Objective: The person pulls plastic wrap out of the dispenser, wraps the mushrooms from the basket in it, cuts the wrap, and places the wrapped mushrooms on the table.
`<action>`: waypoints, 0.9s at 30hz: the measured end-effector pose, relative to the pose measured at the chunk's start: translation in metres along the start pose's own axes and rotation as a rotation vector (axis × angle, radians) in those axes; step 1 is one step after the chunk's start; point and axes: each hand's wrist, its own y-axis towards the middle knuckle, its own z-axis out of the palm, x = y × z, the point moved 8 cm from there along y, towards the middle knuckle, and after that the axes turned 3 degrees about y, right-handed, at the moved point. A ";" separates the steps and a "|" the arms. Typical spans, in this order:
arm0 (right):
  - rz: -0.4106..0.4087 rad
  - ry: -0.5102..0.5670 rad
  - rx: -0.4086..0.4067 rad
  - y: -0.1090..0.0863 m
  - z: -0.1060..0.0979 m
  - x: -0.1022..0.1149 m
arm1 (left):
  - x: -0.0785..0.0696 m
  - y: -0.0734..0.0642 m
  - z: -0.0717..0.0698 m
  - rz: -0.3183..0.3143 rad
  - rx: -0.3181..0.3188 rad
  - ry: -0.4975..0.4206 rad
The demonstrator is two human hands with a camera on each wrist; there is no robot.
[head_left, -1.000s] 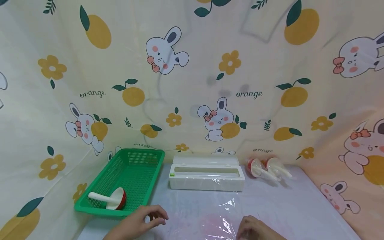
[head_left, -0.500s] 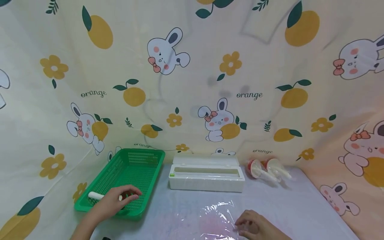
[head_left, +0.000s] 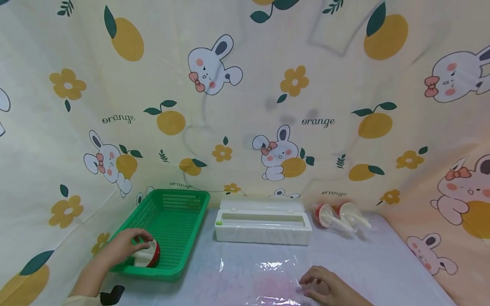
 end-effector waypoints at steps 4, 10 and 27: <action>-0.020 0.002 -0.009 -0.002 0.000 0.000 | 0.012 0.002 -0.002 -0.032 0.002 0.048; -0.120 -0.028 -0.039 -0.004 -0.001 0.006 | 0.025 -0.001 0.002 -0.128 0.046 0.105; -0.084 0.026 -0.018 -0.005 0.000 -0.007 | 0.044 -0.005 0.018 -0.240 0.114 0.075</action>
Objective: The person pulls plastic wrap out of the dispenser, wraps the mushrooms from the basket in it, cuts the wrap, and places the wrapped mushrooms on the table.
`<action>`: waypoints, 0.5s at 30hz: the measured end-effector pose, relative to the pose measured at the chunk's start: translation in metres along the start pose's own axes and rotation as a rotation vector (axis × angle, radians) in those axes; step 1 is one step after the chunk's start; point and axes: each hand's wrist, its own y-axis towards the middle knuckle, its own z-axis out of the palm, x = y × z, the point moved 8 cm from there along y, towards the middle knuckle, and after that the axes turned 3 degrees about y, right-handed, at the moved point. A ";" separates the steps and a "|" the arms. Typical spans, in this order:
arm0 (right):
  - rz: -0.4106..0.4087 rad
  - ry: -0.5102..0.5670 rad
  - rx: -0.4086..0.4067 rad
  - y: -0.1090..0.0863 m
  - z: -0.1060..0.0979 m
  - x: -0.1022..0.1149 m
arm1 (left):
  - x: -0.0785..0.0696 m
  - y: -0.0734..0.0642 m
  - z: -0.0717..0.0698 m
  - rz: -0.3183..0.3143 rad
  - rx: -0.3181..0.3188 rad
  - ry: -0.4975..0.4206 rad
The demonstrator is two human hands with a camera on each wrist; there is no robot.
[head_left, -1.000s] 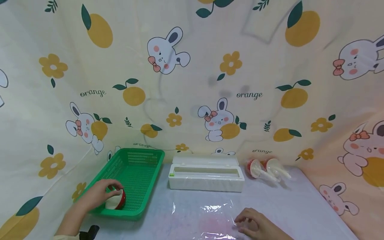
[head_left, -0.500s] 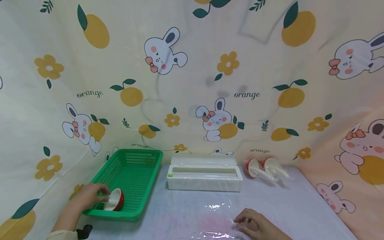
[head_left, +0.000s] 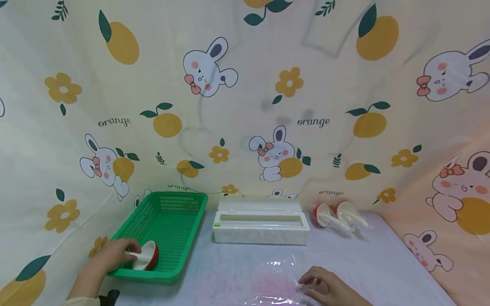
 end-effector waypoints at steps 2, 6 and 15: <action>-0.005 0.009 -0.002 0.000 0.000 -0.003 | 0.001 0.001 0.001 -0.003 -0.001 -0.019; -0.066 -0.001 -0.021 0.000 0.001 0.000 | 0.001 0.001 0.000 0.016 -0.006 -0.050; 0.027 0.098 0.015 -0.001 0.006 -0.008 | -0.011 -0.004 -0.018 0.039 -0.154 -0.095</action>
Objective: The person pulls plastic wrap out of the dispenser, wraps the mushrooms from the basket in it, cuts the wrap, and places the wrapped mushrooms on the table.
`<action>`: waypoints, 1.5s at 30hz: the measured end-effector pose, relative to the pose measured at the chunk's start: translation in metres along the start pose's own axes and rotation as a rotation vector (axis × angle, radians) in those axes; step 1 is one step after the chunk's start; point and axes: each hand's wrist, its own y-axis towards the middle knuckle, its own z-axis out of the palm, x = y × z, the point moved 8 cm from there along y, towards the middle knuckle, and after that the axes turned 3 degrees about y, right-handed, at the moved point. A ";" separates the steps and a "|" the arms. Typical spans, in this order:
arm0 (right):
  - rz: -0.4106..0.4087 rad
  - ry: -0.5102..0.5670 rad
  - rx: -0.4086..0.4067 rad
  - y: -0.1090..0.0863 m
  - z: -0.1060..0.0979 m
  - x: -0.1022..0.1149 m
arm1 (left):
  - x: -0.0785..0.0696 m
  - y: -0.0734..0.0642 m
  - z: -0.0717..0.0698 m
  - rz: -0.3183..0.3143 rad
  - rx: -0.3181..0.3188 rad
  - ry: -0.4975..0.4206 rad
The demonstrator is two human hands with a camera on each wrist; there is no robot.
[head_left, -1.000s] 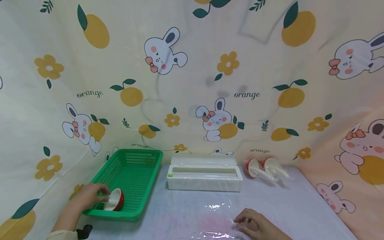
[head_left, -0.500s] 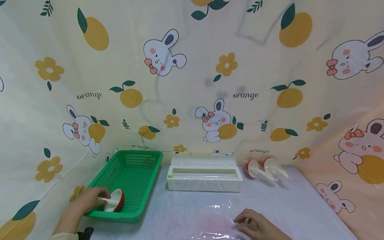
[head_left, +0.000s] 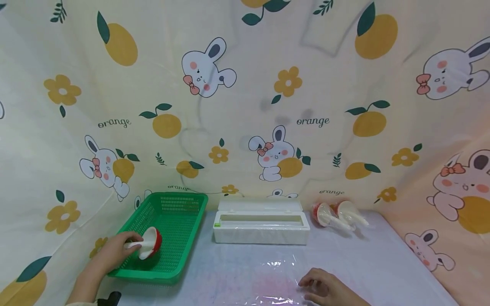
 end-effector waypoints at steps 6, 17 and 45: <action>-0.022 -0.002 0.007 0.001 0.003 -0.002 | -0.027 -0.004 -0.014 0.029 -0.177 -0.012; -0.022 0.039 0.033 0.001 0.006 -0.003 | -0.084 -0.005 -0.007 0.109 -0.335 -0.145; 0.096 0.034 0.040 0.005 0.008 -0.009 | -0.207 0.012 0.090 0.387 -0.237 -0.338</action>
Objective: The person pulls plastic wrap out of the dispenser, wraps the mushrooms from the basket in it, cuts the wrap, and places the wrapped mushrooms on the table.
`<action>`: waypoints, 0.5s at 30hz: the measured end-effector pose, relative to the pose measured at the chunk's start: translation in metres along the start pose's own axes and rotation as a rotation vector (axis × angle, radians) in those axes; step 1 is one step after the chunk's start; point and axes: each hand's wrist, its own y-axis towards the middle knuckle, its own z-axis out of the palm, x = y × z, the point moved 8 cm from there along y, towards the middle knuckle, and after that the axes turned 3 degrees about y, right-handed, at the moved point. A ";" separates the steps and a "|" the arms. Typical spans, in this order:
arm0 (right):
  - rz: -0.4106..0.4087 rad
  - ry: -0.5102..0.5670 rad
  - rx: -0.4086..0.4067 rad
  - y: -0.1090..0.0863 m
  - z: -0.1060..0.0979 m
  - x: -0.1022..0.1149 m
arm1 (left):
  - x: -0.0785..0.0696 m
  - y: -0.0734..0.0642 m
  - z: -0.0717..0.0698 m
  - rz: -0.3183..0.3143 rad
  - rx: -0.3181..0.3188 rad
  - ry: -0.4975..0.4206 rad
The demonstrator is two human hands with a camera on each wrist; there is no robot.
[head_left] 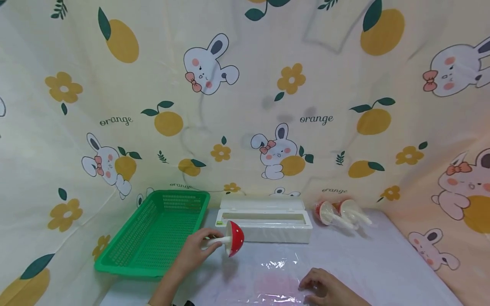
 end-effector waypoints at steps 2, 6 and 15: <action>-0.042 -0.039 -0.012 -0.001 -0.002 0.003 | -0.003 0.001 0.015 0.021 0.023 -0.013; -0.077 -0.074 -0.016 -0.001 -0.002 0.008 | -0.010 0.004 0.043 0.058 0.075 -0.058; 0.131 0.085 -0.003 -0.003 0.002 -0.001 | -0.024 0.013 0.100 0.137 0.188 -0.145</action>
